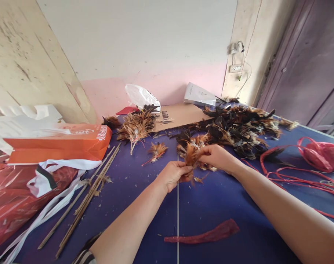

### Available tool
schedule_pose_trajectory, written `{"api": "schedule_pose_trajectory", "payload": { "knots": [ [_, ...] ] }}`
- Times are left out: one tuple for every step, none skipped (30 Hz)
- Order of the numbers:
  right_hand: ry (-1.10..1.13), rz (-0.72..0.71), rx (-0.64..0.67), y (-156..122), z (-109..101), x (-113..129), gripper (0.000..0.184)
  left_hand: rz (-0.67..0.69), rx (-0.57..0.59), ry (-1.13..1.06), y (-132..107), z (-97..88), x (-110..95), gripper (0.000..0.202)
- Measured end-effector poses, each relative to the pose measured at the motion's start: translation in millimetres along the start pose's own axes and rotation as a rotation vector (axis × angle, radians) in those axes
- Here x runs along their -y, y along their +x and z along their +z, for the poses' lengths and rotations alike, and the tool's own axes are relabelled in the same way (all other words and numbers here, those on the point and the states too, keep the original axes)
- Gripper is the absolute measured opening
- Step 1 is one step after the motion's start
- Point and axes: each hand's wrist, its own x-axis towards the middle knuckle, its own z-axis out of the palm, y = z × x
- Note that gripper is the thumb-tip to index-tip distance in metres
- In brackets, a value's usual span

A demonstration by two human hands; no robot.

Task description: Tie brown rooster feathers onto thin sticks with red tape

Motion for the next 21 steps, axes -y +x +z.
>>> {"api": "schedule_pose_trajectory", "payload": {
  "knots": [
    [0.046, 0.023, -0.089, 1.6, -1.6, -1.1, 0.021, -0.009, -0.028, -0.066, 1.1, -1.0, -1.3, 0.010],
    [0.103, 0.045, -0.179, 3.0, -3.8, -2.3, 0.024, -0.013, -0.058, -0.136, 2.3, -2.3, -2.7, 0.008],
    [0.166, 0.061, -0.260, 4.4, -6.2, -3.5, 0.027, -0.012, -0.087, -0.204, 3.4, -3.7, -4.1, 0.006],
    [0.229, 0.066, -0.327, 5.4, -8.5, -4.7, 0.029, -0.005, -0.118, -0.266, 4.4, -5.2, -5.5, 0.004],
    [0.281, 0.063, -0.379, 6.2, -10.4, -5.7, 0.030, 0.008, -0.146, -0.319, 5.1, -6.6, -6.8, 0.004],
    [0.316, 0.059, -0.406, 6.5, -11.5, -6.4, 0.031, 0.025, -0.169, -0.359, 5.7, -7.8, -7.8, 0.005],
    [0.329, 0.057, -0.409, 6.5, -11.5, -6.8, 0.031, 0.043, -0.186, -0.383, 5.9, -8.5, -8.6, 0.007],
    [0.323, 0.058, -0.387, 6.1, -10.3, -6.7, 0.031, 0.059, -0.196, -0.395, 5.8, -8.6, -9.2, 0.008],
    [0.304, 0.067, -0.337, 5.4, -7.6, -6.2, 0.031, 0.074, -0.200, -0.403, 5.4, -8.0, -9.5, 0.009],
    [0.278, 0.075, -0.272, 4.3, -3.9, -5.2, 0.031, 0.086, -0.198, -0.404, 4.8, -6.8, -9.5, 0.009],
    [0.255, 0.075, -0.206, 3.0, 0.8, -3.7, 0.032, 0.096, -0.191, -0.400, 3.9, -5.0, -9.3, 0.008],
    [0.239, 0.068, -0.146, 1.5, 5.9, -1.7, 0.032, 0.104, -0.184, -0.389, 3.0, -2.9, -8.8, 0.006],
    [0.225, 0.062, -0.118, -0.2, 11.1, 0.6, 0.032, 0.112, -0.177, -0.372, 1.9, -0.5, -8.2, 0.004],
    [0.220, 0.056, -0.096, -2.0, 16.0, 3.2, 0.033, 0.125, -0.167, -0.348, 0.9, 1.9, -7.4, 0.005],
    [0.222, 0.052, -0.087, -3.7, 20.2, 5.9, 0.032, 0.142, -0.154, -0.317, -0.2, 4.1, -6.6, 0.008],
    [0.234, 0.048, -0.087, -5.3, 23.7, 8.5, 0.031, 0.164, -0.138, -0.282, -1.4, 6.0, -5.8, 0.012],
    [0.255, 0.043, -0.094, -6.6, 26.4, 10.9, 0.030, 0.190, -0.120, -0.246, -2.5, 7.5, -5.1, 0.015],
    [0.282, 0.037, -0.110, -7.7, 28.4, 12.9, 0.028, 0.216, -0.102, -0.210, -3.5, 8.7, -4.5, 0.018],
    [0.311, 0.030, -0.127, -8.4, 29.8, 14.3, 0.027, 0.237, -0.086, -0.174, -4.6, 9.4, -4.1, 0.020],
    [0.339, 0.019, -0.145, -8.8, 30.8, 15.1, 0.025, 0.250, -0.072, -0.139, -5.6, 9.8, -3.9, 0.021],
    [0.360, 0.007, -0.160, -8.9, 31.4, 15.3, 0.024, 0.258, -0.061, -0.108, -6.5, 9.8, -3.9, 0.022]
  ]
}}
